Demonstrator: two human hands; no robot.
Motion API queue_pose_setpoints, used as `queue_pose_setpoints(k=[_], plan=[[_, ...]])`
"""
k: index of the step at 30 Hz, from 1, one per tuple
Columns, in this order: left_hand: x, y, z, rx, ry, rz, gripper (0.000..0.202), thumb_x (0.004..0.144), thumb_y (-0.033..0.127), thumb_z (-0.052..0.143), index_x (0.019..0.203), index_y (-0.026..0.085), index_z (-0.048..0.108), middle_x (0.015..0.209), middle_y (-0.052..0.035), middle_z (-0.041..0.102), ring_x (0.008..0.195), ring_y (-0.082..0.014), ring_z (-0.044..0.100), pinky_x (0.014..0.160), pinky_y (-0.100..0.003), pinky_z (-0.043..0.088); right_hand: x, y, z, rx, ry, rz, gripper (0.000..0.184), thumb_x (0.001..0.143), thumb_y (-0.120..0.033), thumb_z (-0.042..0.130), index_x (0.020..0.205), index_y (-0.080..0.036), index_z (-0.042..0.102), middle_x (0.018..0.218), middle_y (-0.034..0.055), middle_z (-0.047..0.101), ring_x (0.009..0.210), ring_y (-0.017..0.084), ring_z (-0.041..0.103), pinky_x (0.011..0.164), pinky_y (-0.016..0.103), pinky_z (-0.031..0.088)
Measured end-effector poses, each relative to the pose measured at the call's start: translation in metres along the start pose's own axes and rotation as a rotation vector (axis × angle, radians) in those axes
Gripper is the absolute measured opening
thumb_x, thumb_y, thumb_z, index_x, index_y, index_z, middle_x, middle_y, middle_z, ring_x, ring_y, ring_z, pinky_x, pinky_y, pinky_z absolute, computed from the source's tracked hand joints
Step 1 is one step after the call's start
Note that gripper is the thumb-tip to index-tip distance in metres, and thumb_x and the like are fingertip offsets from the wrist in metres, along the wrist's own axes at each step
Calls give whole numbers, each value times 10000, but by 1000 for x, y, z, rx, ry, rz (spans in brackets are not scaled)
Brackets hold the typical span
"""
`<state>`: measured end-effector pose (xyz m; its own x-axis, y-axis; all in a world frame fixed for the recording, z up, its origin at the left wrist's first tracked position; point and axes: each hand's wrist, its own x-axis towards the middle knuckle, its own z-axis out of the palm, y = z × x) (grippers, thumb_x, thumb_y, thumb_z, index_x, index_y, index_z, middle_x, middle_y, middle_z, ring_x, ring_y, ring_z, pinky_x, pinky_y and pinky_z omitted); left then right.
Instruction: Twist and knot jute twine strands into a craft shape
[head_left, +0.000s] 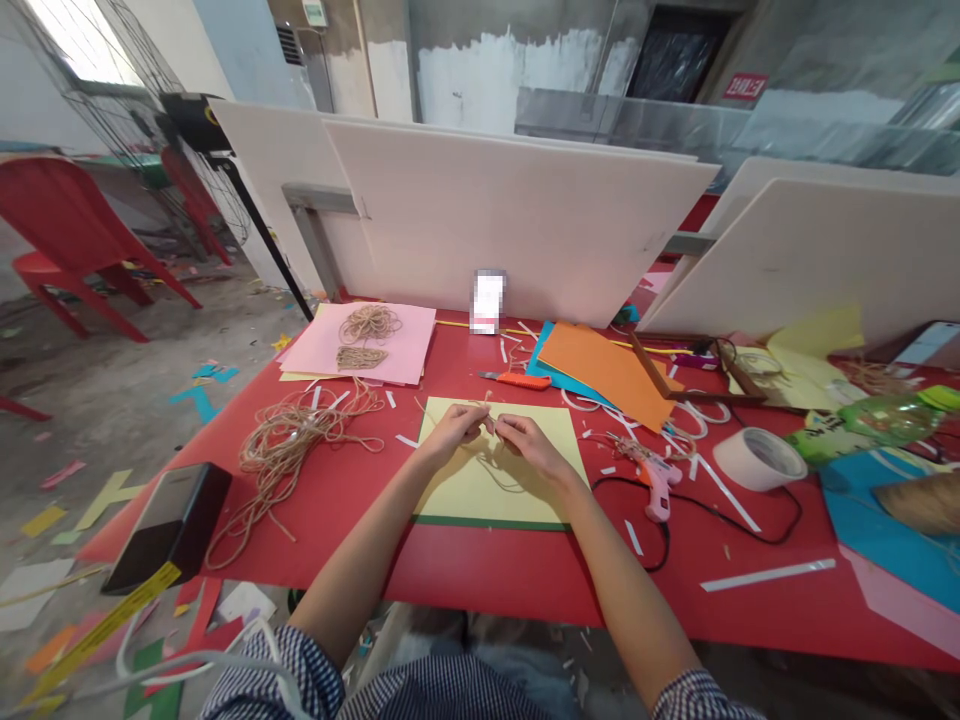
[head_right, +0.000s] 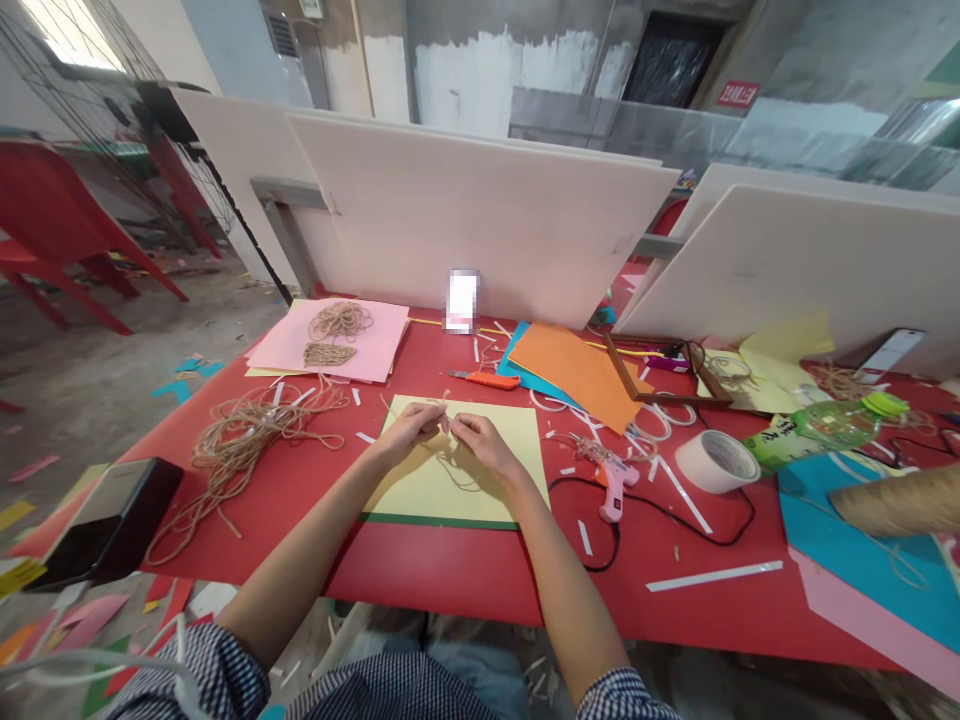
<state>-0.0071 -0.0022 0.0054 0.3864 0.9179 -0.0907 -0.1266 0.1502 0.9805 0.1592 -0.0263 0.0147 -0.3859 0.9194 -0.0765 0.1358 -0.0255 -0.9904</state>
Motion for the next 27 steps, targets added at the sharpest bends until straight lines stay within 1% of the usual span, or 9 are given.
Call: queue_pose_setpoints(k=[4, 7, 10, 13, 16, 19, 22, 24, 27], plan=[[-1, 0, 0, -20, -34, -3, 521, 690, 650, 663, 596, 139, 620, 482, 105, 156, 452, -52, 129, 485, -257, 88, 1, -1, -1, -68, 5, -35, 364, 835, -513, 524, 647, -218, 425, 581, -68, 293, 539, 100, 263, 528, 256, 218], [-1, 0, -2, 61, -24, -7, 496, 669, 630, 675, 573, 148, 601, 445, 94, 216, 444, -54, 159, 487, -257, 100, 1, -2, -2, -177, 20, -71, 352, 860, -495, 476, 653, -211, 455, 600, -48, 381, 576, 114, 355, 564, 254, 273], [0, 0, -5, 197, 33, 0, 470, 695, 606, 627, 569, 153, 614, 423, 75, 273, 441, -66, 208, 486, -254, 143, 0, -2, -5, -439, 157, -98, 324, 890, -417, 436, 643, -209, 460, 613, -20, 468, 598, 131, 416, 593, 261, 279], [3, -1, -7, 389, 115, 56, 430, 737, 545, 575, 575, 153, 649, 456, 30, 420, 493, -94, 344, 508, -250, 236, -3, -3, -6, -702, 338, -122, 327, 906, -365, 438, 616, -215, 423, 565, -16, 460, 554, 137, 397, 581, 269, 246], [5, -4, -4, 468, 192, 105, 408, 754, 505, 580, 561, 153, 653, 520, -1, 529, 580, -122, 459, 556, -247, 313, -6, -5, 4, -739, 420, -185, 375, 962, -367, 385, 621, -216, 426, 558, -12, 478, 539, 137, 414, 570, 261, 261], [6, -7, 0, 308, 240, 49, 457, 732, 569, 625, 566, 144, 636, 458, 39, 399, 501, -94, 373, 507, -241, 265, -7, -4, 23, -837, 392, -255, 372, 993, -351, 370, 675, -207, 498, 629, 11, 560, 587, 146, 475, 596, 263, 294], [5, -8, 1, 73, 218, -55, 516, 674, 658, 656, 648, 143, 636, 448, 97, 230, 433, -61, 208, 457, -241, 151, -8, 2, 41, -991, 265, -260, 292, 983, -277, 404, 756, -195, 569, 724, 52, 619, 682, 171, 536, 646, 273, 328], [4, -7, 0, -24, 197, -92, 530, 638, 680, 681, 680, 156, 611, 456, 115, 192, 420, -53, 160, 446, -244, 115, -8, 5, 49, -999, 221, -277, 269, 978, -276, 419, 777, -202, 582, 755, 68, 619, 735, 190, 548, 691, 285, 362], [3, -3, -1, -16, 191, -87, 532, 634, 689, 685, 663, 176, 550, 443, 116, 222, 415, -51, 166, 444, -238, 105, -9, 6, 50, -828, 387, -396, 215, 963, -322, 425, 833, -220, 563, 878, 88, 611, 878, 233, 546, 819, 346, 413]])
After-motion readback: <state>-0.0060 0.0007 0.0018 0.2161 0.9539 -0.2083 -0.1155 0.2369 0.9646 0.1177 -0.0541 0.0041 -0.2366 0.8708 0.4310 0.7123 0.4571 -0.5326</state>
